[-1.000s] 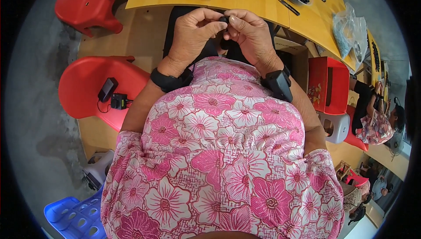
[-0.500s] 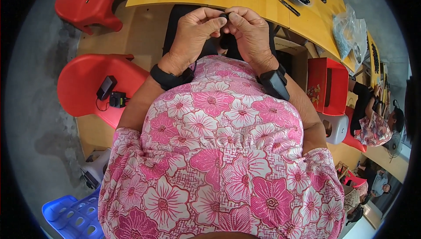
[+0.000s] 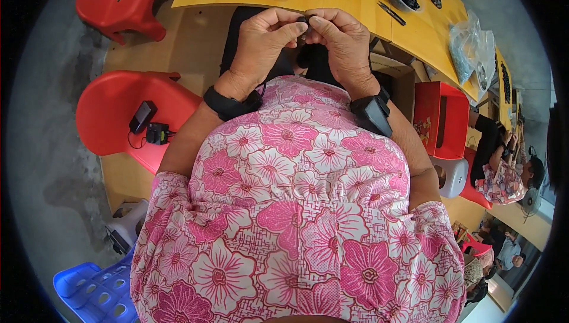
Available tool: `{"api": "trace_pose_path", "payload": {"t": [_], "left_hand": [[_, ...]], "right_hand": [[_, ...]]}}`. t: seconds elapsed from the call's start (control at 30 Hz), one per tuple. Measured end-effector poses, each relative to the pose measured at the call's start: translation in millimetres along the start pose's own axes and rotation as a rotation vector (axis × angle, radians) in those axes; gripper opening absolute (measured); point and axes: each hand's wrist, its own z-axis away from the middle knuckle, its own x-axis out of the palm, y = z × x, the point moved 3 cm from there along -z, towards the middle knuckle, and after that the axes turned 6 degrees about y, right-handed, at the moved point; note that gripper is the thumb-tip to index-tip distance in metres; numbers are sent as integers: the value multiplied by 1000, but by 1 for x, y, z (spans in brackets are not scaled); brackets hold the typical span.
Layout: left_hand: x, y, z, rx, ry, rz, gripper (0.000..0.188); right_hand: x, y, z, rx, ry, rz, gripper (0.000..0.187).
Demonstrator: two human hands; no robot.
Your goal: The person sorts small black plastic components by hand at a workbench, inspecting them one by one.
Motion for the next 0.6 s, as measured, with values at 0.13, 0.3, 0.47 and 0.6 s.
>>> {"api": "trace_pose_path", "payload": {"t": [0.13,0.3,0.47,0.6], "left_hand": [[-1,-4,-1,-15,-10,24,15],[-1,-4,-2,-28,-17,46,14],[3,0,-1,-4,-35,-8,14],[3,0,-1,-3,-35,-20,13]], "right_hand": [[-2,7,-1,76,-30,-156,12],[-2,6,1,135,-37,-201,13],[-9,6,0,113,-42,-155,15],[-9,1,0,62,-35,-46,15]]}}
